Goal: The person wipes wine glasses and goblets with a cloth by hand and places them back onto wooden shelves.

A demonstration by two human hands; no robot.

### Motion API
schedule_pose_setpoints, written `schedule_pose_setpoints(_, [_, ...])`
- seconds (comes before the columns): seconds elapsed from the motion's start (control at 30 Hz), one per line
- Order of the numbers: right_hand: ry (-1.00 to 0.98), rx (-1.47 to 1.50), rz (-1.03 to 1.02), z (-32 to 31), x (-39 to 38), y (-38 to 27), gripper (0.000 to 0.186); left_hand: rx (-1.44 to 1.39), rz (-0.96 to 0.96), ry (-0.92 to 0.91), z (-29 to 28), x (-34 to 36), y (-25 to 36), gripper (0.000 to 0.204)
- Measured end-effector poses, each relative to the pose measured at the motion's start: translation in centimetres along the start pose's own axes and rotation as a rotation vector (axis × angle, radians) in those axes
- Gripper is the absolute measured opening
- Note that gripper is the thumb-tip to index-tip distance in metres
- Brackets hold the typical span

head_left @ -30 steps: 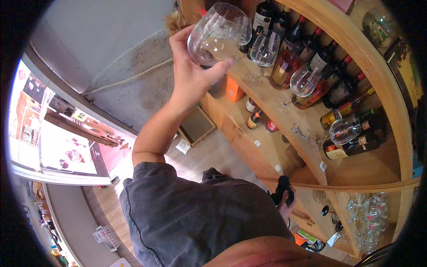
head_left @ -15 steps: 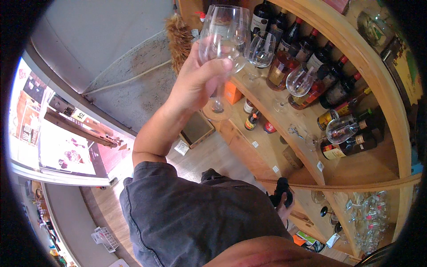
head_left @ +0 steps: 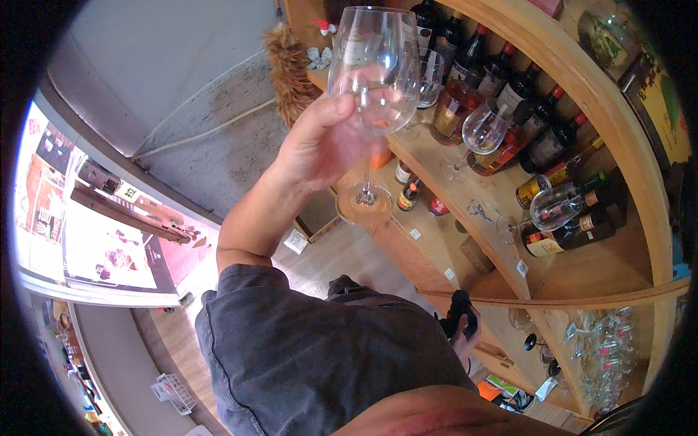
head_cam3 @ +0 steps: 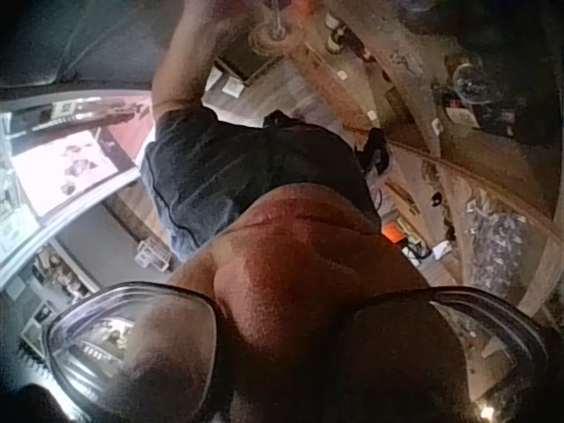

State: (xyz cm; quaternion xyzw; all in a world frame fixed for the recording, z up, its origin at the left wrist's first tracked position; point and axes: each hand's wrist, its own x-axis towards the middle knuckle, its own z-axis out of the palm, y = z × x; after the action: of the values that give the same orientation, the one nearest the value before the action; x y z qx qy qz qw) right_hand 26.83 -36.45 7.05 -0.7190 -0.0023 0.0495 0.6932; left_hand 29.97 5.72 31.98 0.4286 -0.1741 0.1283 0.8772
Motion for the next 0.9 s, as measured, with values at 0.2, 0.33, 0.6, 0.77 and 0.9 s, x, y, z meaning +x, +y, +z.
schedule_pose_setpoints(0.2, [-0.007,0.065,-0.001,0.1,0.2,0.3,0.028,-0.027,-0.022,-0.043,-0.1,0.3,-0.4,0.071])
schedule_pose_setpoints(0.33, [0.005,-0.042,-0.029,-1.1,0.3,1.4,0.029,0.176,0.070,0.101,-0.9,1.1,-0.6,0.083])
schedule_pose_setpoints(0.6, [0.041,-0.018,-0.119,-1.5,0.4,3.5,0.034,0.713,0.406,0.434,-10.2,6.3,-0.9,0.074])
schedule_pose_setpoints(0.77, [0.036,-0.069,-0.074,-1.9,0.0,3.2,0.037,0.652,0.341,0.526,-15.8,8.2,-0.4,0.077])
schedule_pose_setpoints(0.9, [0.063,-0.129,-0.031,-2.9,0.1,5.0,0.039,0.733,0.298,0.636,-18.8,9.9,-0.4,0.075])
